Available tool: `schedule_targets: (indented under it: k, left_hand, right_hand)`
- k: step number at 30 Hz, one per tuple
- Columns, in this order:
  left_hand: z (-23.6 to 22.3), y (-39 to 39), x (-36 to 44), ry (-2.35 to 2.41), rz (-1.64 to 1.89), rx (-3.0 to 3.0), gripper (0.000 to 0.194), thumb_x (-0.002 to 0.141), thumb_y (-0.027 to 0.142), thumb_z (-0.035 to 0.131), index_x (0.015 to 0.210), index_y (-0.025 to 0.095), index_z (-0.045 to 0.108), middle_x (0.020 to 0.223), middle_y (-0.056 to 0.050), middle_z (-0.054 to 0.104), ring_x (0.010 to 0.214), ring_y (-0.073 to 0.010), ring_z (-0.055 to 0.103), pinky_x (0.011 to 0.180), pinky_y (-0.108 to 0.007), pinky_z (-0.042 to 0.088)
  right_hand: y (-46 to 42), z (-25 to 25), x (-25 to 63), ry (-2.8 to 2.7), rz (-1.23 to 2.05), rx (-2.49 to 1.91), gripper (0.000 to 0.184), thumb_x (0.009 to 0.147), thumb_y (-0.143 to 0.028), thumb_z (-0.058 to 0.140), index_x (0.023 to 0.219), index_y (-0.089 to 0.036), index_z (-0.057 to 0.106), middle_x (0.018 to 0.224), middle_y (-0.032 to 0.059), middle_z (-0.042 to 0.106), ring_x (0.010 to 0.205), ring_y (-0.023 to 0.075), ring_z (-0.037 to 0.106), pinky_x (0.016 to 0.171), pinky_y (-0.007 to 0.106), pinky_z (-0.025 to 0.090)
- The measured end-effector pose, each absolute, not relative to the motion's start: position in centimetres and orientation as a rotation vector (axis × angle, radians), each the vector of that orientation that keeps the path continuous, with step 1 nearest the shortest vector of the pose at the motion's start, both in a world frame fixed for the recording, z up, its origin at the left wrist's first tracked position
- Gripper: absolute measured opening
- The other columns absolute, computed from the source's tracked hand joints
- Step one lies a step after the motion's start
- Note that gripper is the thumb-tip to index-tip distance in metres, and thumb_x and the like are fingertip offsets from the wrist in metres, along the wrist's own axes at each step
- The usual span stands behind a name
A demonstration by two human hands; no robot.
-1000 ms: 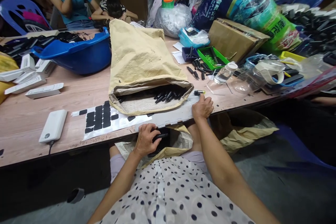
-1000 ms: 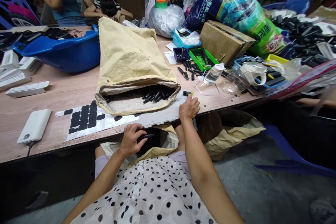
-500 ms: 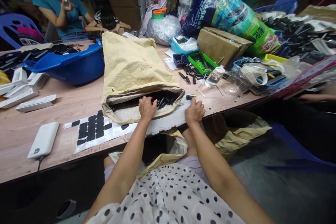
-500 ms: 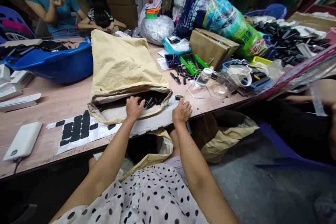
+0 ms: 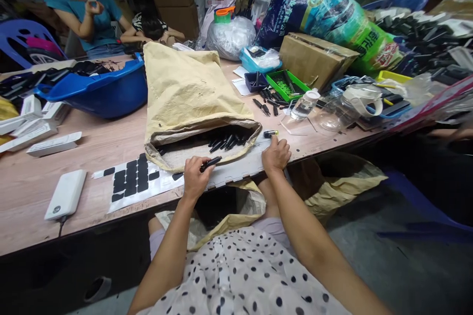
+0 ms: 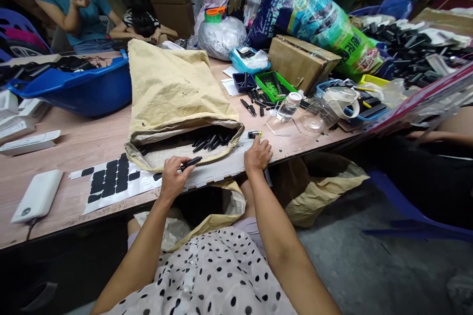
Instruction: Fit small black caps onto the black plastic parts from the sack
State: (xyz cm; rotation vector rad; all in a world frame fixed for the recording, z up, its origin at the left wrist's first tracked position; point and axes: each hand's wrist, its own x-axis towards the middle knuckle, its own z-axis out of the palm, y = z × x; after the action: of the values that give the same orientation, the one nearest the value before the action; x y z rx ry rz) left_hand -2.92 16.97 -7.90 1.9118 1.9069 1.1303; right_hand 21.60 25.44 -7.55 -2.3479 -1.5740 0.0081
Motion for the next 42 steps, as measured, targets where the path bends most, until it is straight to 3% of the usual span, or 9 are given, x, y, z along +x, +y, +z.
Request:
schedule_targets:
  k: [7,15,22,28,31,34,42]
  left_hand:
    - [-9.6,15.4,-4.5,1.880,0.906,1.860,0.018,0.078,0.019,0.072,0.096,0.022,0.074,0.092,-0.003,0.068,0.092,-0.0217,0.055,0.089,-0.036,0.044]
    - [-9.7,15.7,-4.1,1.926,0.870,1.892,0.021,0.074,0.025,0.078,0.095,0.024,0.075,0.089,-0.003,0.066,0.091,-0.0210,0.056,0.089,-0.036,0.045]
    - [-9.9,15.9,-4.2,1.918,0.872,1.860,0.018,0.077,0.023,0.077,0.096,0.024,0.076,0.090,-0.003,0.067,0.091,-0.0208,0.056,0.088,-0.036,0.045]
    - [-10.4,15.9,-3.8,1.925,0.939,1.876,0.020,0.080,0.024,0.076,0.100,0.025,0.078,0.089,-0.003,0.066,0.091,-0.0209,0.056,0.089,-0.036,0.045]
    - [-10.6,15.9,-3.8,1.936,0.961,1.866,0.020,0.081,0.023,0.075,0.100,0.026,0.079,0.089,-0.003,0.065,0.091,-0.0203,0.056,0.089,-0.036,0.045]
    - [-10.8,16.0,-3.9,1.930,0.954,1.863,0.022,0.081,0.022,0.074,0.102,0.027,0.079,0.090,-0.003,0.064,0.091,-0.0199,0.056,0.088,-0.035,0.046]
    - [-10.8,16.0,-3.7,1.931,0.909,1.862,0.020,0.084,0.024,0.070,0.103,0.028,0.078,0.091,-0.004,0.063,0.092,-0.0204,0.055,0.088,-0.035,0.045]
  right_hand:
    - [25.7,-8.1,21.9,-1.562,-0.037,-2.328,0.044,0.099,-0.017,0.035,0.135,-0.016,0.061,0.119,0.0194,0.054,0.105,0.0299,0.050,0.083,0.040,0.038]
    - [25.9,-8.9,22.2,-1.552,-0.077,-2.280,0.042,0.095,-0.016,0.040,0.130,-0.015,0.063,0.115,0.0189,0.054,0.104,0.0301,0.050,0.082,0.041,0.039]
    - [26.8,-8.2,23.6,-1.311,0.205,-2.230,0.042,0.091,-0.017,0.046,0.128,-0.020,0.066,0.107,0.0146,0.055,0.100,0.0282,0.054,0.083,0.040,0.042]
    - [23.0,-6.9,22.6,-1.295,0.119,-1.695,0.044,0.093,-0.022,0.040,0.130,-0.009,0.062,0.107,0.0168,0.063,0.100,0.0262,0.060,0.090,0.040,0.048]
    - [19.5,-7.2,19.6,-1.521,0.269,-1.374,0.039,0.099,-0.029,0.041,0.125,-0.011,0.063,0.110,0.0153,0.067,0.102,0.0223,0.064,0.091,0.035,0.052]
    - [16.8,-7.9,16.5,-1.756,0.384,-1.143,0.035,0.101,-0.025,0.042,0.123,-0.014,0.066,0.104,0.0114,0.069,0.097,0.0182,0.066,0.086,0.029,0.054]
    - [14.9,-9.5,13.8,-2.014,0.321,-1.054,0.041,0.104,-0.019,0.037,0.132,-0.015,0.066,0.094,0.0102,0.064,0.088,0.0177,0.063,0.081,0.028,0.054]
